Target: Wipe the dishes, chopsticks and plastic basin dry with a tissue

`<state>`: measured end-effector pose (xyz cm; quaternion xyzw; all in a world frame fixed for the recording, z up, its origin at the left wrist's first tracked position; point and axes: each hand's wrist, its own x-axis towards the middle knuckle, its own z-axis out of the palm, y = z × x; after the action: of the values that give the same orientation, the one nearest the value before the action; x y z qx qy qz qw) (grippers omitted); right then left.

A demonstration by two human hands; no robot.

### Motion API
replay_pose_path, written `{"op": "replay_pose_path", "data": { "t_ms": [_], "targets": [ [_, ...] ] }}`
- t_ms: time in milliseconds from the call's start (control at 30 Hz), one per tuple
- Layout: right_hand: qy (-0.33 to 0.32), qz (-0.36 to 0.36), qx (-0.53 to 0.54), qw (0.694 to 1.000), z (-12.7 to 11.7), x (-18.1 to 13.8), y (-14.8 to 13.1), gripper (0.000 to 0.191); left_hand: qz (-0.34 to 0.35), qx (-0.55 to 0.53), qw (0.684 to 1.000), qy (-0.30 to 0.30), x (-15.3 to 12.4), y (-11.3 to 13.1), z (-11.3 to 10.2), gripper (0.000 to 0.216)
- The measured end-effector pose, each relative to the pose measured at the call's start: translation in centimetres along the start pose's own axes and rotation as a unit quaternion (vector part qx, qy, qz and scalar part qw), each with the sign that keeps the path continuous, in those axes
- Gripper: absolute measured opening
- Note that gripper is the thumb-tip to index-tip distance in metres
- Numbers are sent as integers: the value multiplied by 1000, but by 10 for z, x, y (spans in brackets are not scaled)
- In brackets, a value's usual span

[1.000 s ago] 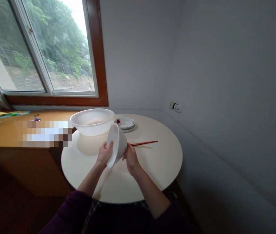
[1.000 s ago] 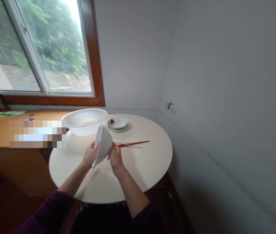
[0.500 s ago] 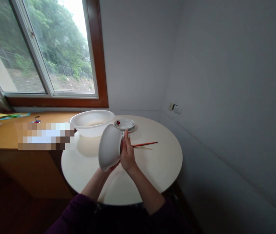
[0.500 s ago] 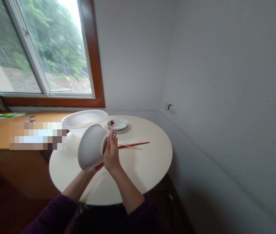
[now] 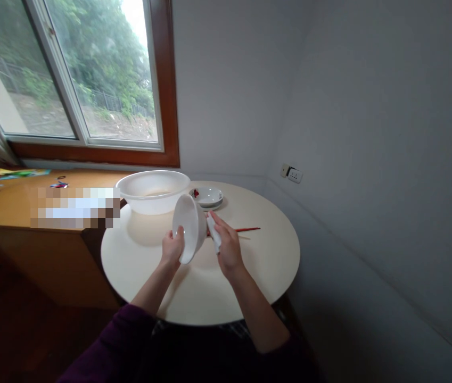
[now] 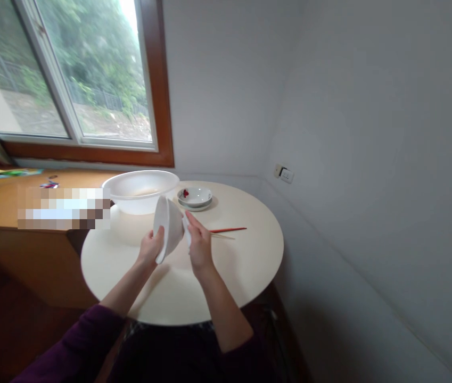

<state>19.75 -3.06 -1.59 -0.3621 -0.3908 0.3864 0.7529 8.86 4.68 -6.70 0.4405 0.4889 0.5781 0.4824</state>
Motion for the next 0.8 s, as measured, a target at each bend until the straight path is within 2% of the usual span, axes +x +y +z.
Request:
{"op": "replay_pose_path", "data": {
  "t_ms": [133, 233, 300, 367, 433, 533, 600, 733, 800],
  "targets": [
    [57, -68, -131, 987, -28, 14, -13, 24, 28, 23, 999, 20, 7, -1, -4, 19],
    [-16, -14, -264, 964, -42, 9, -17, 32, 57, 44, 997, 28, 12, 0, -7, 14],
    [-83, 20, -358, 930, -45, 2, -17, 39, 80, 60, 994, 31, 15, 1, -8, 13],
    [-123, 34, -426, 896, -44, -1, -12, 42, 100, 74, 992, 30, 17, 3, -7, 16],
    [-117, 69, -420, 897, -43, 0, -3, 35, 114, 84, 990, 23, 17, 5, -6, 20],
    [-83, 161, -334, 925, -44, 9, 11, 22, 123, 85, 989, 1, 16, 13, -5, 22],
    [-82, 211, -300, 927, -47, 16, 14, 20, 115, 74, 990, -28, 14, 21, -6, 23],
    [-102, 289, -258, 916, -52, 36, 0, 21, 66, 37, 993, -91, 17, 34, -18, 44],
    [-107, 313, -241, 913, -53, 53, -12, 23, 44, 31, 994, -97, 22, 33, -28, 44]
  ]
}}
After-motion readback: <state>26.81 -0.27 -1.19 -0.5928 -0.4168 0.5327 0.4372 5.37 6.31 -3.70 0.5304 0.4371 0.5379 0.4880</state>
